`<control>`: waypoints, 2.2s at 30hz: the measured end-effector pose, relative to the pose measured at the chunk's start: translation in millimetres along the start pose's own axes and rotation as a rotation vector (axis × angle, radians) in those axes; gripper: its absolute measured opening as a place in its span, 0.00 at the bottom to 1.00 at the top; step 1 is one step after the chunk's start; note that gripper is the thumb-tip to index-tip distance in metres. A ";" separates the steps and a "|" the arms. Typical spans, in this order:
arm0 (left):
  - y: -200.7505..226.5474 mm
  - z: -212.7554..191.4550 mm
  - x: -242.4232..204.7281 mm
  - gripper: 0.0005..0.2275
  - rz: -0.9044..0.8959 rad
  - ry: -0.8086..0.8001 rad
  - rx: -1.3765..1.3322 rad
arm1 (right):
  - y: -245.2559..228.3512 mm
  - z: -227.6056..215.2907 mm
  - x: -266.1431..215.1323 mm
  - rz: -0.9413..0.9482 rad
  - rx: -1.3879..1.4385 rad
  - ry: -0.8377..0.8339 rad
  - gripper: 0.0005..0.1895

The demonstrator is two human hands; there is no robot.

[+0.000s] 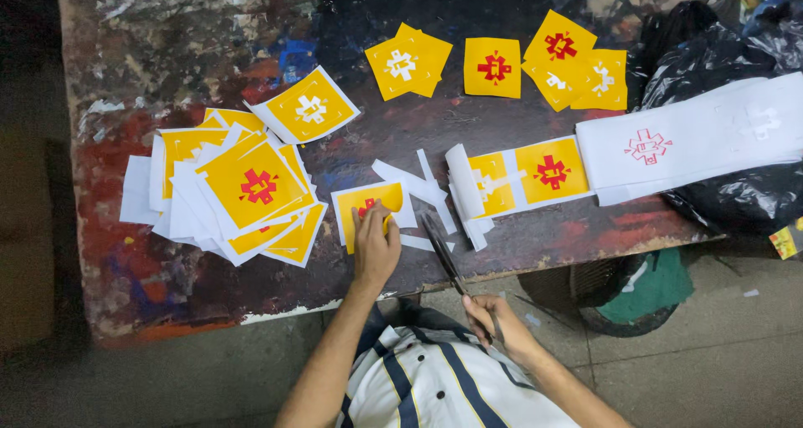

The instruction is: The person uses scissors to trim the white borders from yellow square sheets printed with a red symbol. They cut each sheet individually and place the finished pieces into a growing pile on the table.

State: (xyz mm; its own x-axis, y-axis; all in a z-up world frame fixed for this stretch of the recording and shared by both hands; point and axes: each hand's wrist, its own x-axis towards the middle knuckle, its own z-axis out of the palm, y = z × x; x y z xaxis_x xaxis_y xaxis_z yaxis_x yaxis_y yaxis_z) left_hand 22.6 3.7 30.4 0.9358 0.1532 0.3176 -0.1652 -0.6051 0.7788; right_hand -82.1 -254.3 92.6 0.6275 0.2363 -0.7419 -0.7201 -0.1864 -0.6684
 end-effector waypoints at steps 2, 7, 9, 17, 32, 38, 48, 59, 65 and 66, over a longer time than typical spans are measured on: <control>11.5 1.9 3.0 0.07 -0.017 0.018 0.110 | 0.8 5.6 4.1 -0.026 -0.003 -0.031 0.29; 32.9 2.3 21.9 0.12 -0.021 -0.014 0.457 | 4.2 9.8 9.3 -0.018 -0.005 -0.033 0.30; 29.8 -0.7 26.5 0.13 -0.025 -0.010 0.473 | 6.1 9.3 8.6 -0.006 0.003 -0.016 0.29; -7.4 -7.5 12.3 0.04 -0.331 0.067 -0.118 | 3.5 18.5 -4.0 -0.010 -0.120 -0.008 0.27; -19.3 1.8 -2.1 0.05 -0.335 0.192 -0.192 | -8.4 45.9 -6.1 0.009 -0.312 0.023 0.27; -20.0 13.7 -7.0 0.10 -0.284 0.190 -0.150 | 0.3 53.4 10.1 -0.019 -0.316 0.081 0.28; -22.9 7.8 -9.7 0.17 -0.252 0.123 -0.267 | -30.3 80.7 51.1 -0.046 -0.254 0.136 0.29; -24.2 5.3 -10.2 0.21 -0.223 0.127 -0.269 | -39.7 98.8 62.6 -0.124 -0.333 0.239 0.33; -23.4 4.2 -9.4 0.20 -0.211 0.112 -0.262 | -29.3 102.6 67.4 -0.115 -0.111 0.239 0.30; -23.3 4.2 -9.3 0.19 -0.192 0.121 -0.255 | -28.4 102.8 68.0 -0.122 -0.119 0.233 0.30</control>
State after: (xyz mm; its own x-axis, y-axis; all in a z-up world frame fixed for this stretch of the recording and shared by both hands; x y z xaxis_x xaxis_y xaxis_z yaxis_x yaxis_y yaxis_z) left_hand 19.0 13.1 7.0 0.9161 0.3466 0.2017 -0.0761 -0.3436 0.9360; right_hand -49.3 -134.9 66.6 0.7686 0.0407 -0.6384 -0.6038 -0.2835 -0.7450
